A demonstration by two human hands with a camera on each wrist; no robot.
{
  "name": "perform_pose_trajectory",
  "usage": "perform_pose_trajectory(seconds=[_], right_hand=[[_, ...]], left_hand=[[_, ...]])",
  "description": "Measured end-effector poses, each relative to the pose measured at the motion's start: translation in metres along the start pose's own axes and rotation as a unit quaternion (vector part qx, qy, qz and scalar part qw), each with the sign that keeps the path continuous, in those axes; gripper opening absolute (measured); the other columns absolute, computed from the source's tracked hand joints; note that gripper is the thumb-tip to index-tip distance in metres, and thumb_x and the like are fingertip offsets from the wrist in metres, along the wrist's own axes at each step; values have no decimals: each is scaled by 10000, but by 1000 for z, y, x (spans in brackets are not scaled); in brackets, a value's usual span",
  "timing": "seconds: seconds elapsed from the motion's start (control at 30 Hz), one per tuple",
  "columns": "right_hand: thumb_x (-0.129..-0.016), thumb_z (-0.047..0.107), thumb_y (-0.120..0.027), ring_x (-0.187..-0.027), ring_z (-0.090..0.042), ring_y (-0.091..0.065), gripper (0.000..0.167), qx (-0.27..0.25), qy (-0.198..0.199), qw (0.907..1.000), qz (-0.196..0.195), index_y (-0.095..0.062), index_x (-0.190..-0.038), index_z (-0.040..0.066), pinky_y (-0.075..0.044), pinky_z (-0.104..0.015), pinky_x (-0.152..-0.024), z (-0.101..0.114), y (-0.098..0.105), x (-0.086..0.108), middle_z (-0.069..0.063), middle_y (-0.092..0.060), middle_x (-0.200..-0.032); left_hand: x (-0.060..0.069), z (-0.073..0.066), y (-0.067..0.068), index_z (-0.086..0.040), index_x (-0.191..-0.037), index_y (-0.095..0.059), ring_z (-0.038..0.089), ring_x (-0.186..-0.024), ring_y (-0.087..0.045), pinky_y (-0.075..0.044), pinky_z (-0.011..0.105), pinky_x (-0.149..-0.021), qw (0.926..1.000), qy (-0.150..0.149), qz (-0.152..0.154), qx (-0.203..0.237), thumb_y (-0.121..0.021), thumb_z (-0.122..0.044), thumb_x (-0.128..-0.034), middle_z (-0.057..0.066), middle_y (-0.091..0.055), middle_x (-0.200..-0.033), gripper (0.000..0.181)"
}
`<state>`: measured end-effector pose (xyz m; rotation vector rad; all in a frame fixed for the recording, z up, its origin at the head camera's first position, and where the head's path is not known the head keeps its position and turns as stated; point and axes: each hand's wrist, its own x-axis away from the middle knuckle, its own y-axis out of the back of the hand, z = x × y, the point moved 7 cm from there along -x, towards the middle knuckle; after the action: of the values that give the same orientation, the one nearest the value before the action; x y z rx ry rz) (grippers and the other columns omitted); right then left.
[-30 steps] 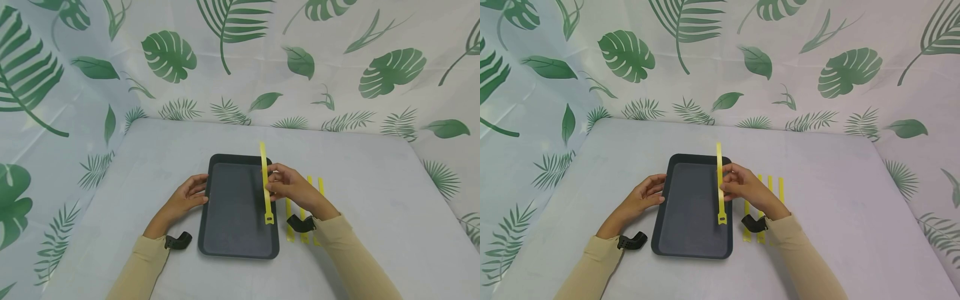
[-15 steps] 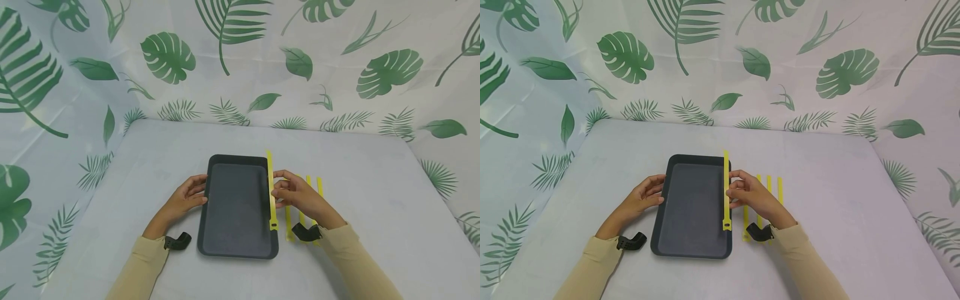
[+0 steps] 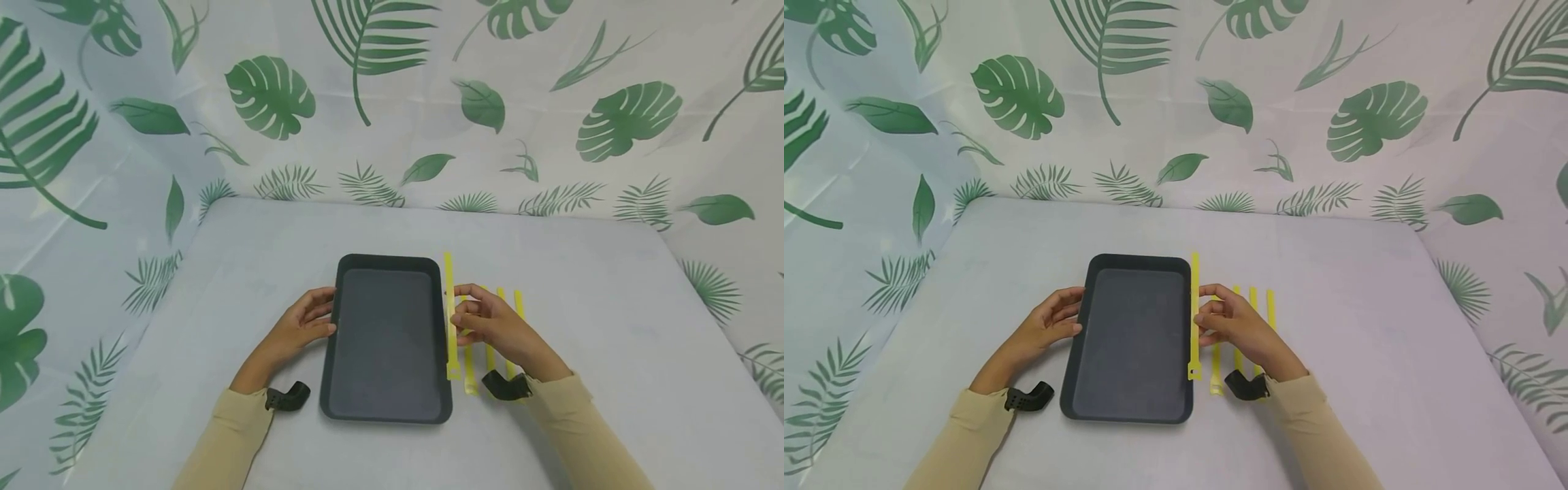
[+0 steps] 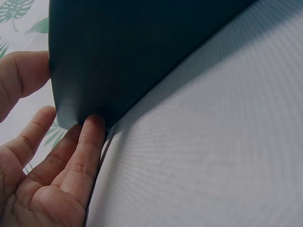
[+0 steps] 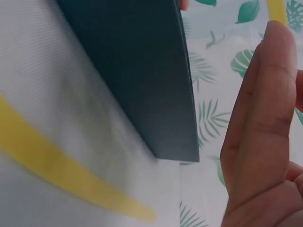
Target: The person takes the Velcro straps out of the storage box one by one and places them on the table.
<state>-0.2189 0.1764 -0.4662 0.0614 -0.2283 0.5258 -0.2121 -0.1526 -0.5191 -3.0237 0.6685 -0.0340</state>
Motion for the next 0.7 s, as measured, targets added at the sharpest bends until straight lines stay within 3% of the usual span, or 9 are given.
perform_pose_trajectory(seconds=[0.33,0.57,0.7], right_hand=[[-1065,4,-623,-858,-135,-639,445,6,-15,9999,-121,-409,-1451,-54,-653,-321,-774,-4,7,11,6,-625,-906],[-1071,3,-620,-849,-128,-638,360,-100,88,9999,-75,-457,-1392,15,-652,-324,-769,-7,9,15,16,-619,-893],[-1076,21,-621,-846,-129,-634,378,-9,68,9999,-121,-443,-1409,-13,-649,-323,-769,-9,13,18,21,-620,-890]], left_hand=[[0,1,1,113,-1624,-308,581,-1517,-350,-555,232,-1034,10000,-51,3,-64,-655,71,-1017,379,-321,-1655,700],[0,0,0,127,-1617,-304,586,-1519,-338,-549,226,-1040,10000,-72,9,-49,-647,83,-1011,389,-319,-1651,698],[0,0,0,134,-1613,-305,586,-1518,-340,-544,222,-1046,9999,-101,0,-71,-644,94,-1008,393,-324,-1646,695]])
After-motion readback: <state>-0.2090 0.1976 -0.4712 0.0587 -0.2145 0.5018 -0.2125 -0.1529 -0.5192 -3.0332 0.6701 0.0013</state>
